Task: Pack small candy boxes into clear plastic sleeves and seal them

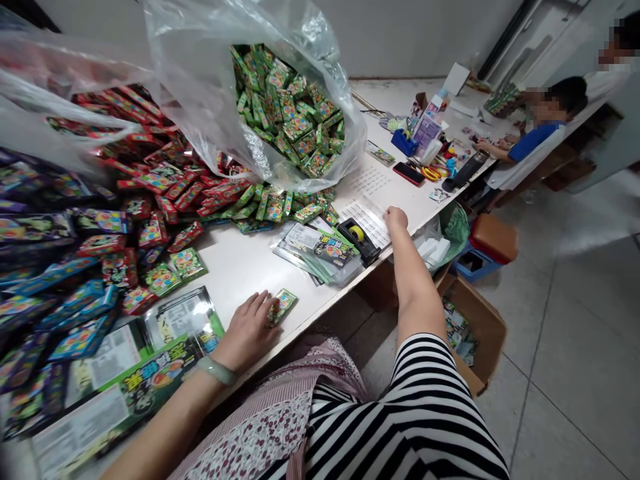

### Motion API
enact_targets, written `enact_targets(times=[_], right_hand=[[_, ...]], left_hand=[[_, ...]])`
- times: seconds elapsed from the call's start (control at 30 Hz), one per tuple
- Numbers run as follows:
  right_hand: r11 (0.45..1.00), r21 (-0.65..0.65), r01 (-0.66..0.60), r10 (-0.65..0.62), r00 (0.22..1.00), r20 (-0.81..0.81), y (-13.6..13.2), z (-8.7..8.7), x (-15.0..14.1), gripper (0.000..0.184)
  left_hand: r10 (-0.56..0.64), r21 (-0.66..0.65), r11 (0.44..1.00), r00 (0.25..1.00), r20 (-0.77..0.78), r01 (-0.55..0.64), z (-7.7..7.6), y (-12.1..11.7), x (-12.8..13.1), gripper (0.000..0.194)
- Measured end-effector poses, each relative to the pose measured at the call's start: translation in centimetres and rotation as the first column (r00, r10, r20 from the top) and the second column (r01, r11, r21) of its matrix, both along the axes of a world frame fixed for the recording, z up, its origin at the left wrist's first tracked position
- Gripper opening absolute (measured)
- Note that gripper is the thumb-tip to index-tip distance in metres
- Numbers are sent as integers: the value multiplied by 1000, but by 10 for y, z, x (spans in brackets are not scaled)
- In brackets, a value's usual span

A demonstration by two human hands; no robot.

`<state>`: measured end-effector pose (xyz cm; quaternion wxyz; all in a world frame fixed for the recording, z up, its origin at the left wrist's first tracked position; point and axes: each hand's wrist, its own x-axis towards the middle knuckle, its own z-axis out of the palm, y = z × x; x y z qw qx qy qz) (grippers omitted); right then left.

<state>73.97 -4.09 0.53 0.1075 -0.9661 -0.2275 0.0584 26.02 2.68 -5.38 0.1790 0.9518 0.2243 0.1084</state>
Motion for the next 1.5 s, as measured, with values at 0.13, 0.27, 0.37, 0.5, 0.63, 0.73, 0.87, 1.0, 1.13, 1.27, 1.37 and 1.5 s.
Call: enact_targets(times=[0.13, 0.27, 0.37, 0.5, 0.63, 0.73, 0.87, 1.0, 1.13, 1.27, 1.37, 1.5], right_hand=[[998, 45, -37, 36, 999, 14, -1, 8, -7, 28], [990, 139, -38, 34, 999, 32, -9, 24, -14, 30], [973, 225, -46, 34, 998, 55, -21, 46, -26, 33], [825, 547, -141, 220, 972, -82, -38, 80, -70, 32], [505, 863, -34, 638, 688, -346, -33, 93, -154, 32], [507, 856, 102, 770, 392, -503, -17, 78, -223, 33], [645, 728, 232, 737, 61, -673, -4, 37, -292, 35], [757, 631, 169, 652, -119, -749, -3, 9, -321, 42], [696, 690, 197, 701, 16, -713, 9, 6, -328, 53], [511, 851, 123, 809, 266, -524, 29, 7, -335, 46], [451, 892, -23, 848, 323, -420, 35, 6, -344, 32], [471, 867, -164, 855, 328, -403, 31, 8, -351, 27]], left_hand=[[-59, -82, 995, 995, -78, 53, -12, -3, -1, 48], [-104, -167, 982, 992, -65, 92, -12, -5, -9, 56], [-58, -235, 970, 998, 35, 65, -3, 0, -16, 49], [143, -476, 879, 968, 205, -29, 24, 14, -18, 46], [411, -797, 604, 858, 308, -3, 53, 19, -9, 73], [629, -948, 306, 728, 272, 90, 66, 15, -4, 85], [803, -948, 26, 558, 209, 317, 64, 16, -16, 66], [927, -933, 107, 305, 219, 345, 53, 20, -46, 56], [901, -923, 322, 231, 366, 210, 45, 15, -72, 66], [824, -870, 491, 300, 482, 47, 38, 0, -86, 53], [814, -854, 518, 332, 477, -44, 38, -8, -95, 45], [823, -849, 516, 339, 456, -110, 48, -6, -105, 35]])
